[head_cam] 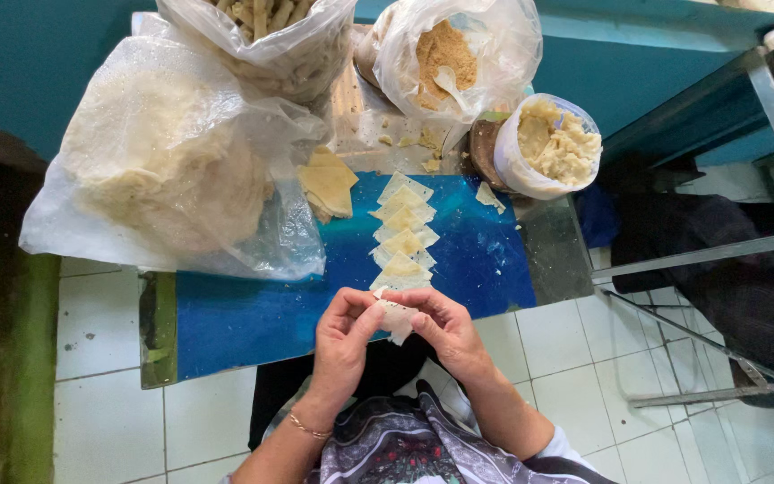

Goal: The person sits at a workbench and folds small square dough wrappers by hand, pinching each piece closed and placing the folded pieces in a row on a blue board. They occasionally reach into a plastic bag of brown powder to coat or dust a piece before folding it and setting it with the others.

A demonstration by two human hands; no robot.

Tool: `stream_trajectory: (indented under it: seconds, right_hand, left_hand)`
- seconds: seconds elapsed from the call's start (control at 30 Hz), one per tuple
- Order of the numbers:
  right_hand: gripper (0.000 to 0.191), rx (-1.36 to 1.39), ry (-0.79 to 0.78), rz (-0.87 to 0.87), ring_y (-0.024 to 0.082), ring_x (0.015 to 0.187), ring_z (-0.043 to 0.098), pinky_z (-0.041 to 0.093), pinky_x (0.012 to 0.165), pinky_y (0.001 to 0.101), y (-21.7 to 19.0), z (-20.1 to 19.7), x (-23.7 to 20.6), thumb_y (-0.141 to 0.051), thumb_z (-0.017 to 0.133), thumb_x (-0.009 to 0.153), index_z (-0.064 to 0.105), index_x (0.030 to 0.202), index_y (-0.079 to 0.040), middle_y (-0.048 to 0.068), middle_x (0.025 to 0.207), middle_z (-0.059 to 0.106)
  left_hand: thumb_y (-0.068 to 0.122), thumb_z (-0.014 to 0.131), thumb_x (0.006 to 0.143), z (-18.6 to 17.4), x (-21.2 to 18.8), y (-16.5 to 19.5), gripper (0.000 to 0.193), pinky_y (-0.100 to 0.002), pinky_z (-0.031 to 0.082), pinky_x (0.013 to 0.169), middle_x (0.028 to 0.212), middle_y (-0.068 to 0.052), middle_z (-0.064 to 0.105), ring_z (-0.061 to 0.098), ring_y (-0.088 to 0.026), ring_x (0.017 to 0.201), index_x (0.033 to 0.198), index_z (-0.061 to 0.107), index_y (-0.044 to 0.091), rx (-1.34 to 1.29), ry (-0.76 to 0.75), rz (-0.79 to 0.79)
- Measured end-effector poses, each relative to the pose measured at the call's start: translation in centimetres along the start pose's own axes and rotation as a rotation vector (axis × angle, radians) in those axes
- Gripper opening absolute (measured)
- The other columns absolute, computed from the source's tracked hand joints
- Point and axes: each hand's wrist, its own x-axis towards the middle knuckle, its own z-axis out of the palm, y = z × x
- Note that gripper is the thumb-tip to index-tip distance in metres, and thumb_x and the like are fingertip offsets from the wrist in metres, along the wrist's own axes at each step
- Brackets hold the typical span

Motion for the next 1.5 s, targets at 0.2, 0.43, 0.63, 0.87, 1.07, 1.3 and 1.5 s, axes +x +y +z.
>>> stream_trajectory:
  seconds: [0.2,0.43,0.63,0.87,1.07,1.3,1.5]
  right_hand:
    - [0.009,-0.095,0.179,-0.067,0.01,0.092,0.066,0.054,0.082,0.0257,1.9,-1.8,-0.1,-0.004,0.073,0.097,0.071,0.105,0.002,0.004,0.1,0.072]
    - [0.01,-0.815,0.149,-0.344,0.018,0.078,0.072,0.056,0.069,0.027,-1.3,-1.2,1.7,-0.002,0.074,0.088,0.075,0.098,-0.003,0.008,0.092,0.073]
    - [0.017,-1.162,0.108,-0.509,0.028,0.084,0.07,0.055,0.072,0.0346,-3.3,0.2,3.7,-0.005,0.074,0.087,0.076,0.103,-0.01,0.009,0.095,0.071]
    - [0.04,-1.144,0.194,-0.598,0.027,0.1,0.07,0.058,0.082,0.0373,-5.2,-1.0,3.5,-0.001,0.071,0.088,0.072,0.127,-0.011,0.012,0.115,0.068]
    - [0.047,-1.905,0.578,-0.516,0.036,0.13,0.049,0.031,0.108,0.0524,-12.3,-13.6,5.5,-0.028,0.088,0.074,0.076,0.118,-0.013,0.013,0.14,0.06]
    - [0.022,-1.808,0.504,-0.509,0.031,0.139,0.049,0.031,0.12,0.0522,-10.5,-19.0,7.1,-0.016,0.085,0.081,0.075,0.1,-0.012,0.005,0.148,0.059]
    - [0.026,-1.566,0.503,-0.576,0.033,0.136,0.048,0.031,0.118,0.0529,-10.4,-18.6,6.6,-0.016,0.084,0.083,0.077,0.108,-0.013,0.008,0.149,0.057]
  left_hand:
    - [0.011,0.069,0.094,2.0,-0.3,0.7,0.007,-0.028,0.058,0.083,0.109,-0.007,0.074,0.072,-0.013,0.091,0.096,0.066,0.005,0.504,0.073,0.166]
    - [0.016,0.076,0.089,2.3,-0.6,4.0,0.01,-0.039,0.048,0.066,0.087,-0.006,0.065,0.064,-0.026,0.077,0.089,0.069,0.009,1.53,0.064,0.575]
    - [0.018,0.076,0.09,1.8,-0.1,4.4,0.011,-0.039,0.047,0.066,0.091,-0.004,0.065,0.061,-0.025,0.079,0.097,0.072,0.01,1.647,0.072,0.681]
    - [0.014,0.073,0.085,1.3,1.4,4.1,0.026,-0.043,0.047,0.093,0.119,-0.009,0.064,0.061,-0.028,0.109,0.11,0.069,0.01,1.667,-0.159,0.712]
    - [0.017,0.074,0.086,1.5,1.2,4.5,0.022,-0.043,0.044,0.092,0.122,-0.009,0.063,0.06,-0.028,0.109,0.107,0.07,0.013,1.56,-0.132,0.611]
    - [0.019,0.075,0.085,1.4,1.3,4.6,0.022,-0.043,0.044,0.09,0.122,-0.009,0.064,0.059,-0.029,0.11,0.105,0.072,0.012,1.495,-0.125,0.547]
    - [0.018,0.074,0.085,1.3,1.3,4.7,0.02,-0.043,0.045,0.09,0.121,-0.009,0.064,0.06,-0.029,0.109,0.104,0.072,0.012,1.485,-0.127,0.551]
